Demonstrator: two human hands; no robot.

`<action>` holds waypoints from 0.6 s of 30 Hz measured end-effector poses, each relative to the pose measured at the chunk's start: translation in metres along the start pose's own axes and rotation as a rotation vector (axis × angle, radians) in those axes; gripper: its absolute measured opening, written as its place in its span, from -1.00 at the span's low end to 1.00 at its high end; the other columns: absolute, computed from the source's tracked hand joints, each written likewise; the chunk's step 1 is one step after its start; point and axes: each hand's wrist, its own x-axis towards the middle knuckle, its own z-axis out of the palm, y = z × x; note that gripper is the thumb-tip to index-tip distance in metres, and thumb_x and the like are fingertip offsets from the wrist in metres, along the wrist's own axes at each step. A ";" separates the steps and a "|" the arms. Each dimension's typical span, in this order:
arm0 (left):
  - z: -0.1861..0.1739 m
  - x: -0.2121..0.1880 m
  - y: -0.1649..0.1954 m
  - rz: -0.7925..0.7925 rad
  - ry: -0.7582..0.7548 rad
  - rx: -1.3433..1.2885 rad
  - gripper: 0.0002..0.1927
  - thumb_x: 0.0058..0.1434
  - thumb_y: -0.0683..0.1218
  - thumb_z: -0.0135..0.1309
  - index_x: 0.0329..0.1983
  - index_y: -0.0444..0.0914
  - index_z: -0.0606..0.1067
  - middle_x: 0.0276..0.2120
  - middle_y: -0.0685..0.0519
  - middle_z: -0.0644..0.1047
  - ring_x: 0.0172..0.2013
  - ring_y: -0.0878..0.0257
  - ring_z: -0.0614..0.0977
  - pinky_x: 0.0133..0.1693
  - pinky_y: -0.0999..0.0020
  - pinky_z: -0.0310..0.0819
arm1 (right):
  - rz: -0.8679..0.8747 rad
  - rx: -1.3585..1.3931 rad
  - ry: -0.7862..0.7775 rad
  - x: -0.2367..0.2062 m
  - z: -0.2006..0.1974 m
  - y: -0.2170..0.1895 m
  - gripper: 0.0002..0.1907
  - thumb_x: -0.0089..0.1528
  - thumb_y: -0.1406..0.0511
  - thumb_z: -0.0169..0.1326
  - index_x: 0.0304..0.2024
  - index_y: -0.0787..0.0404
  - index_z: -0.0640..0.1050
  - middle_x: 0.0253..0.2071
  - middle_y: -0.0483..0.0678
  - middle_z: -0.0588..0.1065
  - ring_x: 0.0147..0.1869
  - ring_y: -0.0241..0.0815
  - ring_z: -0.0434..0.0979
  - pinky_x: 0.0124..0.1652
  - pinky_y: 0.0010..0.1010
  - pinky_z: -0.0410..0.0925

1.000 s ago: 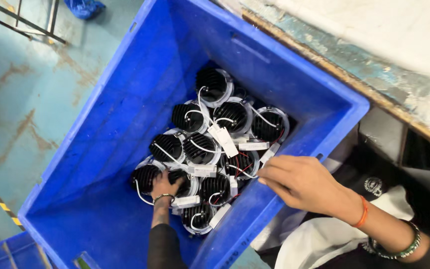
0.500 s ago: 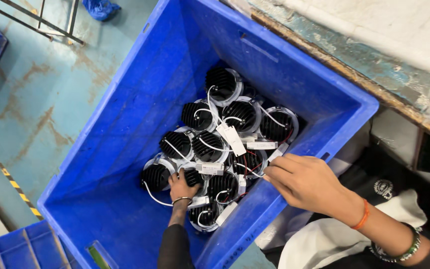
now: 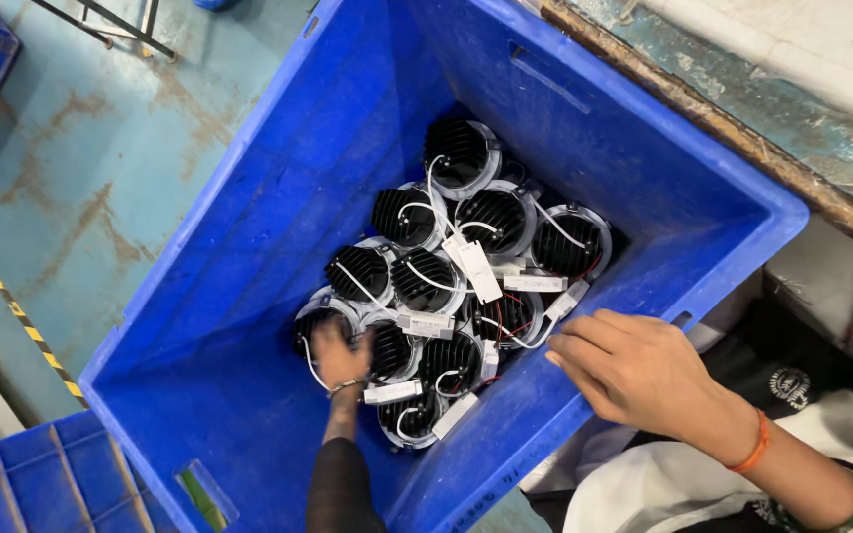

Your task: The person assembles LED downlight fixtures at a workbench, connecting the driver box wires to the lamp and joining small terminal connectors by hand, occasionally using pliers. They place completed downlights into a blue plastic crate and pick up new units to continue assembly.

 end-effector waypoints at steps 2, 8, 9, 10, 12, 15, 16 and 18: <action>-0.014 0.020 -0.018 -0.274 0.073 0.131 -0.05 0.15 0.36 0.24 0.45 -0.24 0.25 0.35 -0.25 0.34 0.31 -0.26 0.41 0.21 -0.15 0.40 | 0.016 -0.002 -0.002 0.001 0.002 -0.001 -0.85 0.12 0.27 0.24 -0.33 0.22 0.61 -0.38 -0.11 0.52 -0.42 -0.14 0.50 -0.45 -0.32 0.38; -0.017 0.064 -0.032 -0.793 -0.189 -0.121 0.29 -0.20 0.41 0.44 0.51 -0.09 0.07 0.22 -0.46 0.25 0.15 -0.41 0.40 0.10 -0.18 0.37 | 0.016 -0.021 0.026 0.004 0.011 0.000 -0.85 0.10 0.26 0.25 -0.34 0.19 0.62 -0.36 -0.12 0.54 -0.42 -0.16 0.53 -0.46 -0.36 0.38; -0.013 0.067 -0.032 -0.734 -0.139 -0.099 0.28 -0.24 0.38 0.45 0.48 -0.11 0.12 0.21 -0.43 0.30 0.14 -0.37 0.43 0.10 -0.16 0.38 | 0.030 -0.030 0.023 0.005 0.012 -0.001 -0.85 0.09 0.26 0.25 -0.34 0.19 0.62 -0.36 -0.12 0.54 -0.42 -0.16 0.53 -0.47 -0.36 0.38; -0.008 0.067 -0.033 -0.680 -0.089 -0.078 0.26 -0.27 0.34 0.47 0.46 -0.12 0.16 0.19 -0.39 0.35 0.13 -0.33 0.47 0.11 -0.13 0.40 | 0.040 -0.037 0.017 0.006 0.013 -0.001 -0.84 0.09 0.26 0.26 -0.33 0.19 0.63 -0.37 -0.12 0.54 -0.43 -0.17 0.53 -0.47 -0.36 0.38; -0.001 0.063 -0.039 -0.573 -0.032 -0.064 0.17 -0.24 0.29 0.46 0.44 -0.11 0.24 0.18 -0.32 0.43 0.12 -0.28 0.52 0.12 -0.11 0.42 | 0.052 -0.054 0.014 0.009 0.014 -0.002 -0.84 0.08 0.26 0.26 -0.33 0.19 0.64 -0.37 -0.12 0.54 -0.43 -0.17 0.53 -0.48 -0.37 0.37; 0.001 0.048 -0.060 -0.393 0.017 -0.129 -0.04 -0.07 0.23 0.39 0.43 -0.03 0.34 0.19 -0.22 0.51 0.15 -0.21 0.55 0.16 -0.10 0.44 | 0.067 -0.075 0.023 0.012 0.017 -0.005 -0.85 0.08 0.26 0.27 -0.35 0.18 0.64 -0.38 -0.12 0.55 -0.44 -0.18 0.53 -0.49 -0.38 0.37; 0.000 0.043 -0.067 -0.324 0.049 -0.186 -0.10 -0.03 0.21 0.36 0.42 0.00 0.37 0.21 -0.19 0.53 0.18 -0.18 0.56 0.18 -0.07 0.46 | 0.071 -0.081 0.021 0.013 0.017 -0.005 -0.85 0.08 0.26 0.27 -0.35 0.18 0.64 -0.38 -0.12 0.55 -0.45 -0.19 0.53 -0.49 -0.38 0.36; -0.001 0.042 -0.073 -0.227 0.098 -0.264 -0.14 0.03 0.19 0.34 0.43 0.01 0.38 0.25 -0.19 0.53 0.22 -0.16 0.56 0.21 -0.05 0.47 | 0.080 -0.092 0.011 0.015 0.018 -0.005 -0.85 0.07 0.26 0.27 -0.35 0.18 0.65 -0.39 -0.13 0.56 -0.46 -0.20 0.52 -0.50 -0.39 0.36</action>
